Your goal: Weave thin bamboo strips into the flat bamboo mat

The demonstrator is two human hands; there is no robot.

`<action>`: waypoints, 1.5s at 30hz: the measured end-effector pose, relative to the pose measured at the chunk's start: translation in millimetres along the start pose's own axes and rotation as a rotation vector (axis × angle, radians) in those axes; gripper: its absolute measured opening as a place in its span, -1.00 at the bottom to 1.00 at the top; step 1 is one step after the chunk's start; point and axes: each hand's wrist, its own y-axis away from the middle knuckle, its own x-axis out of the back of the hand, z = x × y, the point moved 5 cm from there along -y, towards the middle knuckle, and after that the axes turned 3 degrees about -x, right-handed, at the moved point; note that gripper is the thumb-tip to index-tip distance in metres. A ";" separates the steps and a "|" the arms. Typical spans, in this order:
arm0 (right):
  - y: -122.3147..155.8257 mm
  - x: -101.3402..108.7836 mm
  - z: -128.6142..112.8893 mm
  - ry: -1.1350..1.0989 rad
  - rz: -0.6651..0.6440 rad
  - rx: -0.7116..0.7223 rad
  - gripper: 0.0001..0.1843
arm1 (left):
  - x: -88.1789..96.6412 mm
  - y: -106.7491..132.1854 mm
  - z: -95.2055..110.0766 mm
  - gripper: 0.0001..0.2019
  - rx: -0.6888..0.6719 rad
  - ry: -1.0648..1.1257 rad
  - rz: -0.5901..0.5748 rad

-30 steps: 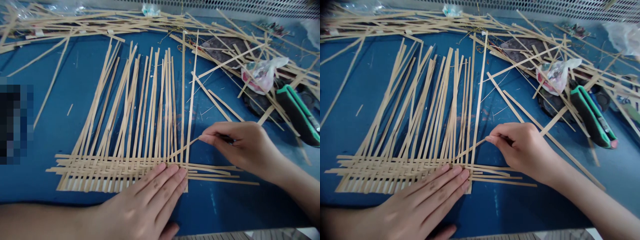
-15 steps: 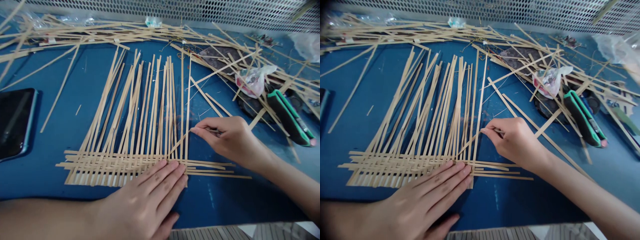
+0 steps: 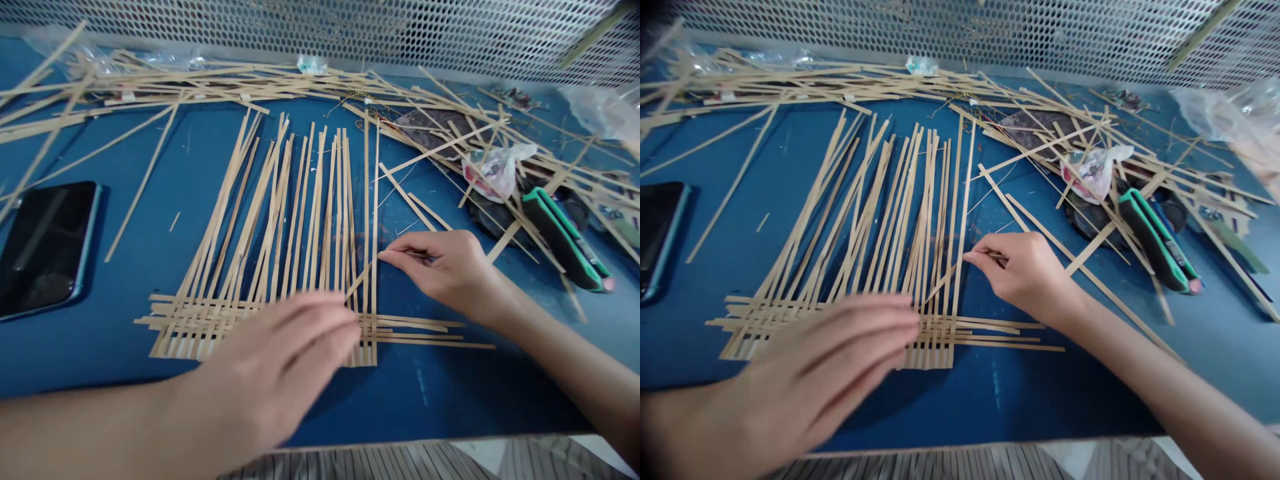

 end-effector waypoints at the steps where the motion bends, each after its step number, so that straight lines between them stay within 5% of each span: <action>1: -0.2 2.1 2.2 -0.031 -0.034 -0.019 -0.77 | 5.9 -2.7 -8.9 -0.80 0.063 -0.019 0.033; 8: 4.9 9.0 23.0 -0.208 -0.499 -0.259 -0.70 | 3.0 -14.2 -43.4 -0.82 0.203 -0.007 -0.118; 16: 17.7 5.9 23.9 -0.103 -0.730 -0.255 -0.63 | -10.7 -21.3 -44.8 -0.86 0.259 0.115 -0.171; 27: 8.0 9.9 18.7 -0.127 -0.537 -0.249 -0.68 | -19.5 -21.7 -45.2 -0.83 0.349 0.083 -0.165; 34: 12.4 12.1 23.9 -0.162 -0.661 -0.299 -0.62 | -21.0 -25.1 -35.7 -0.76 0.326 -0.059 -0.219; 45: 14.8 3.8 14.2 -0.070 -0.483 -0.187 -0.68 | -23.2 -27.0 -30.9 -0.80 0.339 -0.133 -0.276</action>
